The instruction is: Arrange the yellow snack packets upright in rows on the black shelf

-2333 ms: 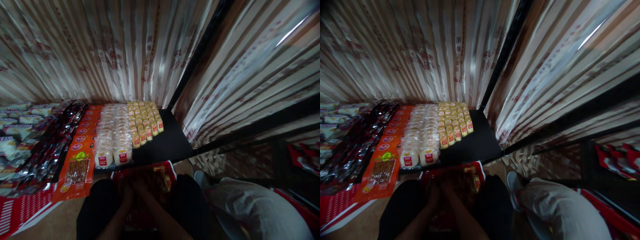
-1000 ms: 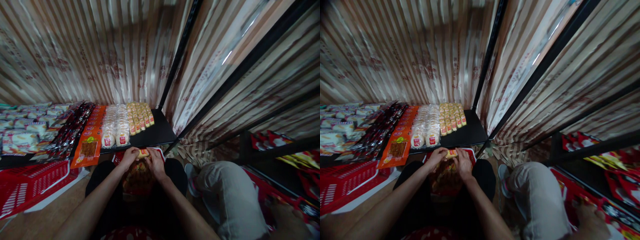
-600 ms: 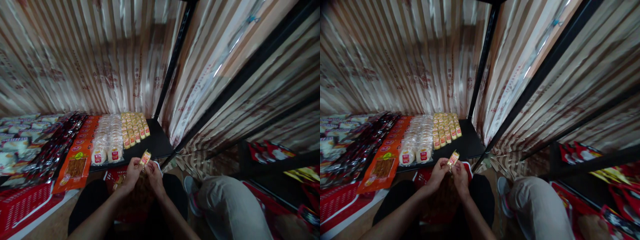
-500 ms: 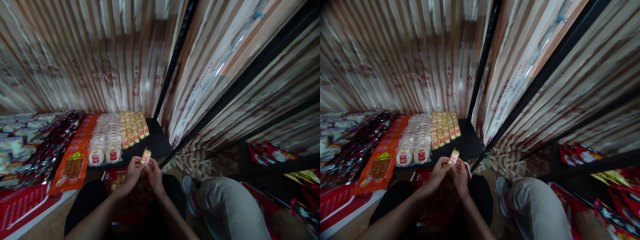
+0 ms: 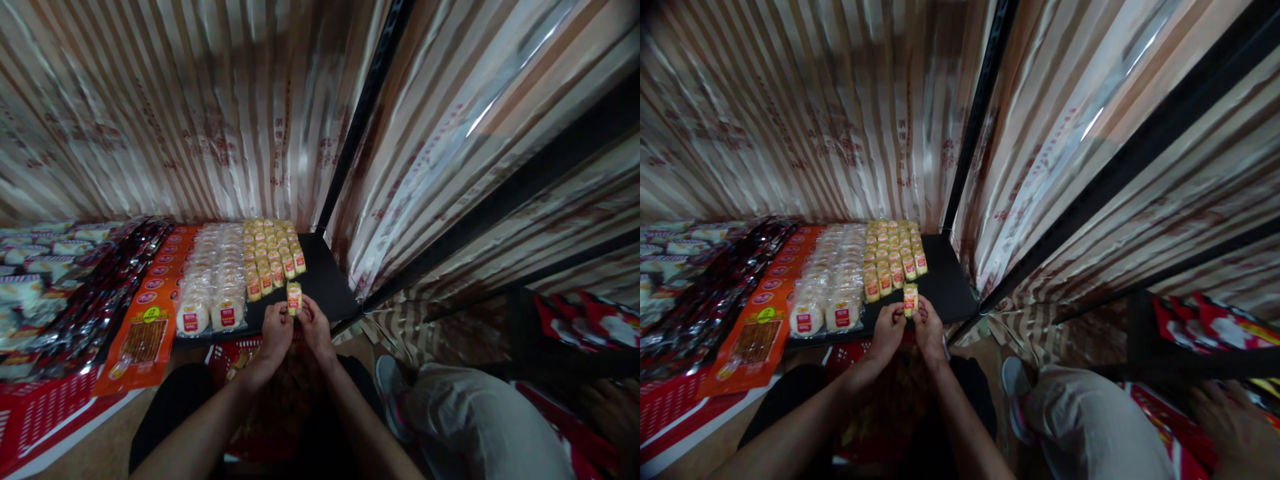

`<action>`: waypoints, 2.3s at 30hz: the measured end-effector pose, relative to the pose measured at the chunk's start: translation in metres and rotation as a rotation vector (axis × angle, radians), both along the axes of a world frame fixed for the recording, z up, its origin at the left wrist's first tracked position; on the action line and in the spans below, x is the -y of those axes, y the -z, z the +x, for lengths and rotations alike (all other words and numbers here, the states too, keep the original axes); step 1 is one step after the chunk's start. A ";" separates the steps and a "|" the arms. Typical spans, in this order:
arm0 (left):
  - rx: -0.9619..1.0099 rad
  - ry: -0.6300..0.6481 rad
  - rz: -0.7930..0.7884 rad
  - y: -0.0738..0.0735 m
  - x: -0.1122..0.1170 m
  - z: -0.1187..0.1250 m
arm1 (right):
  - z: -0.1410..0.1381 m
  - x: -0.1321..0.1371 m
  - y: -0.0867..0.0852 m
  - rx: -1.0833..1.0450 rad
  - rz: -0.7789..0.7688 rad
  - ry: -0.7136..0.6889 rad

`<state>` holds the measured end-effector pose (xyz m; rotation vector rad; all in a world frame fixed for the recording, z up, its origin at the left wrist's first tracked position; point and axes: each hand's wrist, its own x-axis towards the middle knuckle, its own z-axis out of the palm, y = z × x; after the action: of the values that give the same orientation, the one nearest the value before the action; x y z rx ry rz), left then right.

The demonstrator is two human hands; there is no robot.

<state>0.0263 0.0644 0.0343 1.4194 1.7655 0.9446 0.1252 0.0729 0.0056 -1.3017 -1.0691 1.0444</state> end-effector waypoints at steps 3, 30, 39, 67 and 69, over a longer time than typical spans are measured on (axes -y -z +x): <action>0.001 -0.027 0.056 0.002 0.004 -0.005 | -0.009 -0.003 -0.002 0.016 0.013 -0.042; -0.098 -0.077 -0.008 0.005 -0.043 -0.005 | -0.028 -0.048 0.004 0.633 0.059 0.072; -0.110 -0.075 0.053 0.002 -0.039 -0.007 | -0.031 -0.049 0.007 0.729 0.071 0.072; -0.122 0.039 0.098 0.000 -0.023 -0.006 | -0.032 -0.047 0.011 0.773 0.166 0.115; -0.149 0.041 0.092 0.000 -0.019 -0.009 | -0.030 -0.046 0.011 0.745 0.208 0.149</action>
<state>0.0172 0.0836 0.0347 1.6150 1.8133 0.9296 0.0954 0.1187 -0.0054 -1.6081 -1.5480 0.3046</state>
